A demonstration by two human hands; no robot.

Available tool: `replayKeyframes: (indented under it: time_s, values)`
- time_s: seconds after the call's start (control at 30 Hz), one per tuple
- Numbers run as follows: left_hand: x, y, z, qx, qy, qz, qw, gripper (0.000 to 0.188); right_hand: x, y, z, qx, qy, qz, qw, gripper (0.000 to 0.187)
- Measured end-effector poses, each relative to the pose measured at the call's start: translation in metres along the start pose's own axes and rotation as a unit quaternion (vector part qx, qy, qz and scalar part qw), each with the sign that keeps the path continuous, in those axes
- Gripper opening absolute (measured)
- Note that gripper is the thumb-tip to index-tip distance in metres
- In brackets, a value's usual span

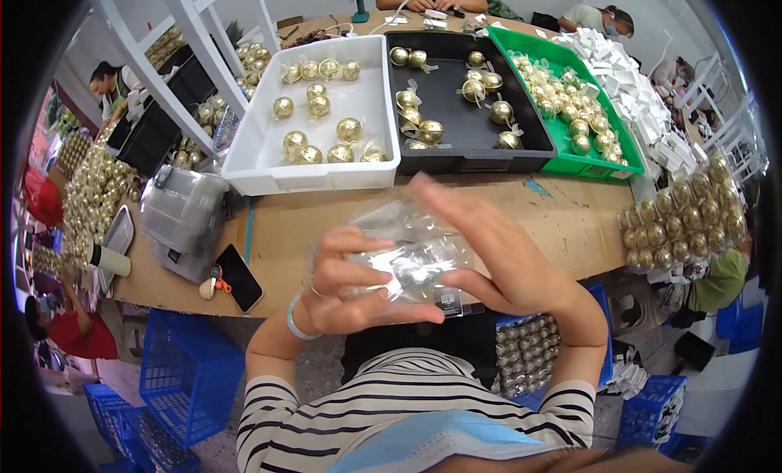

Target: Packing gold Christmas ornaments into clear plastic bags at a factory workbench.

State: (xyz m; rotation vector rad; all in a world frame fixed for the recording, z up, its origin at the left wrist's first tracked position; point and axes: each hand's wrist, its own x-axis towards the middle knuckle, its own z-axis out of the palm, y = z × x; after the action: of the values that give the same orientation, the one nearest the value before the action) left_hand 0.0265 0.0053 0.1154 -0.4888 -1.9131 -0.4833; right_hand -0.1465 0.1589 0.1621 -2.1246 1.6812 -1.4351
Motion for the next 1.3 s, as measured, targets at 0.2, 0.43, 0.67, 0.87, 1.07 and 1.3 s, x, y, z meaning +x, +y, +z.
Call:
replayKeyframes:
  time_s: [0.2, 0.43, 0.67, 0.87, 1.07, 1.3]
  values:
    - [-0.013, 0.009, -0.012, 0.007, 0.043, -0.148, 0.988, 0.071, 0.004, -0.007, 0.017, -0.353, -0.070, -0.227, 0.905, 0.038]
    - [-0.075, -0.009, -0.002, 0.035, 0.356, -0.372, 0.857, 0.045, 0.109, 0.068, 0.053, -0.161, -0.104, -0.148, 0.970, 0.048]
    - [-0.162, 0.004, 0.041, 0.035, 0.302, -0.612, 0.730, 0.043, 0.187, 0.298, 0.147, -0.362, -0.482, 0.027, 0.797, 0.054]
    - [-0.125, 0.010, -0.011, 0.196, -0.096, -0.416, 0.883, 0.085, 0.175, 0.238, 0.099, -0.142, -0.181, 0.076, 0.970, 0.043]
    - [-0.117, -0.009, 0.007, 0.135, -0.371, -0.367, 0.843, 0.074, 0.062, 0.169, 0.044, 0.654, -0.005, 0.289, 0.699, 0.060]
    - [-0.102, -0.006, 0.031, 0.119, -0.368, -0.317, 0.866, 0.066, -0.047, 0.159, 0.025, -0.092, 0.126, 0.194, 0.968, 0.062]
